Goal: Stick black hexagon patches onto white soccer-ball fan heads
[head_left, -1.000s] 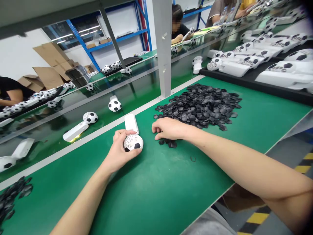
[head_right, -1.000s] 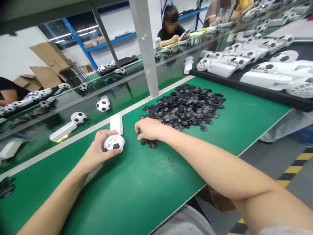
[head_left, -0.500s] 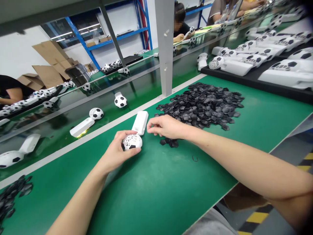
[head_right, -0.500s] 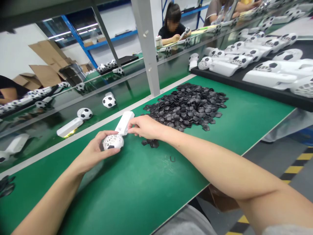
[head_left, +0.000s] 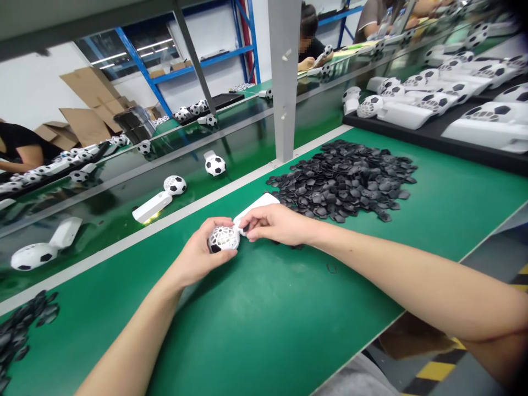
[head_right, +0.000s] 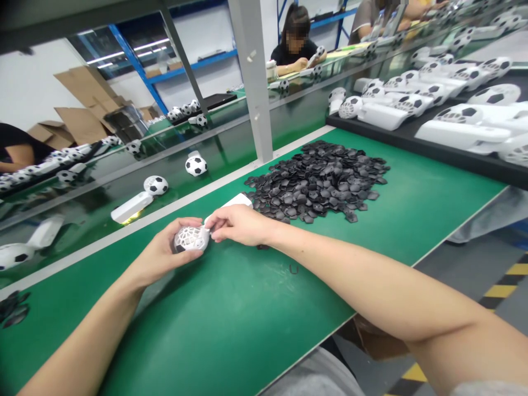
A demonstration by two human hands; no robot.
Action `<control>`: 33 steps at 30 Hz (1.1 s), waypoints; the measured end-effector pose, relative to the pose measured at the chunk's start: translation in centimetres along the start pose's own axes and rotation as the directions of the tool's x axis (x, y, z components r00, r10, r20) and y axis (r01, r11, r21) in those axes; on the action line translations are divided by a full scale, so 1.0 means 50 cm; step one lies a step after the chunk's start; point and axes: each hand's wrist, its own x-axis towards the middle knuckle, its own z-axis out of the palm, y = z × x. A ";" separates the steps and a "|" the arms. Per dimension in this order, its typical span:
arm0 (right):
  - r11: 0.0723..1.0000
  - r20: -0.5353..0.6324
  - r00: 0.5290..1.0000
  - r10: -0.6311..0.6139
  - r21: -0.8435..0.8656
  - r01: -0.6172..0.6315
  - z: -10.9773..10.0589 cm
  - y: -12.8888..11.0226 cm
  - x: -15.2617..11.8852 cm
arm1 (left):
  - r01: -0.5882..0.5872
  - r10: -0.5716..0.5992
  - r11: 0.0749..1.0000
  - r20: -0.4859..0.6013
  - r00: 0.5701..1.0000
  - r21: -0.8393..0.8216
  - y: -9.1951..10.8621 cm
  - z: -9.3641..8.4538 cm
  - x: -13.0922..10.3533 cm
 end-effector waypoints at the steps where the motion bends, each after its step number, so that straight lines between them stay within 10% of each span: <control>1: 0.998 0.005 0.999 -0.031 -0.049 0.032 0.002 -0.002 -0.001 | 0.005 -0.004 1.000 -0.015 1.000 0.008 -0.001 0.003 0.000; 6: 0.892 -0.002 0.963 -0.269 -0.378 0.248 0.012 -0.012 -0.001 | -0.011 0.013 0.998 -0.028 1.000 0.067 -0.002 0.006 0.000; 24: 0.633 0.146 0.847 -0.511 -0.603 0.486 0.036 -0.002 0.009 | -0.030 0.049 0.989 -0.128 0.991 0.147 0.005 0.027 0.006; 33: 0.790 -0.164 0.926 -0.339 -0.584 0.186 0.021 0.005 0.023 | 0.025 0.021 0.985 -0.266 0.964 0.168 0.011 0.048 0.007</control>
